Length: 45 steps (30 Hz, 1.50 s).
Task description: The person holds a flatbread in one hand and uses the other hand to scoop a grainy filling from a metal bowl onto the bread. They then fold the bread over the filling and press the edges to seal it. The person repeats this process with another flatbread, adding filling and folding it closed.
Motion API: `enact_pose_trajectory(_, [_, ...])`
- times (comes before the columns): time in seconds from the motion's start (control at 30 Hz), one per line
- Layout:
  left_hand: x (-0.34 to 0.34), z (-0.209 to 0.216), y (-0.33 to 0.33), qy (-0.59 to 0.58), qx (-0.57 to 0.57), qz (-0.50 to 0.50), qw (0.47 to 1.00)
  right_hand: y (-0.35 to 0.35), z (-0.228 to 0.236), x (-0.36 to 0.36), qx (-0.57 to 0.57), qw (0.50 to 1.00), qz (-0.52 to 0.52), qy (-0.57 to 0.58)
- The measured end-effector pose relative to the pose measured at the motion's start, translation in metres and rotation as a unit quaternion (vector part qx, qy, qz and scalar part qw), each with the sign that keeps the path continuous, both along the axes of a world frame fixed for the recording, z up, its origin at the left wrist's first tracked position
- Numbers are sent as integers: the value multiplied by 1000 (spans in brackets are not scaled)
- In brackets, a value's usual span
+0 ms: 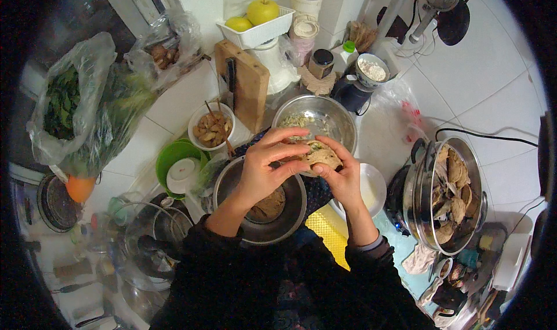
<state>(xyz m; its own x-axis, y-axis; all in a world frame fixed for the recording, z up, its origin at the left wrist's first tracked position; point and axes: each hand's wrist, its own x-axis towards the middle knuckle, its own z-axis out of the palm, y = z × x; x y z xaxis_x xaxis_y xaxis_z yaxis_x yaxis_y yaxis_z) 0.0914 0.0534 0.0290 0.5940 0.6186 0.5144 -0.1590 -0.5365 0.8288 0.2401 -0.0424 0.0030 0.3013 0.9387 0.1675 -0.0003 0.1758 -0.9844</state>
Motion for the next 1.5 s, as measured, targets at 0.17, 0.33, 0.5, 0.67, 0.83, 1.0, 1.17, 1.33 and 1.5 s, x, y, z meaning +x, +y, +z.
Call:
enact_pose_trajectory(0.17, [2, 5, 1, 22, 96, 35, 994, 0, -1, 0, 3, 1000, -8, -18])
enact_pose_trajectory(0.33, [6, 6, -3, 30, 86, 62, 994, 0, -4, 0, 4, 999, -18, -26])
enact_pose_trajectory(0.5, [11, 5, -7, 16, 141, 95, 985, 0, -3, 0, -3, 999, -24, -25])
enact_pose_trajectory(0.67, [12, 8, -10, 24, 170, 106, 979, 0, -1, 0, 0, 999, -27, -25])
enact_pose_trajectory(0.83, [13, 11, -10, 34, 178, 97, 979, 0, 2, 0, 5, 999, -31, -36])
enact_pose_trajectory(1.0, [14, 13, -10, 39, 180, 96, 978, 0, 1, -1, 6, 999, -34, -36])
enact_pose_trajectory(1.17, [13, 9, -9, 52, 216, 86, 971, 2, -1, -1, 16, 998, -36, -46])
enact_pose_trajectory(1.33, [15, 2, -9, 17, 45, 94, 994, 2, -4, -1, 4, 998, -44, -45])
enact_pose_trajectory(1.5, [11, 6, 2, 62, -30, -4, 998, 3, -5, -1, 9, 998, -41, -46])
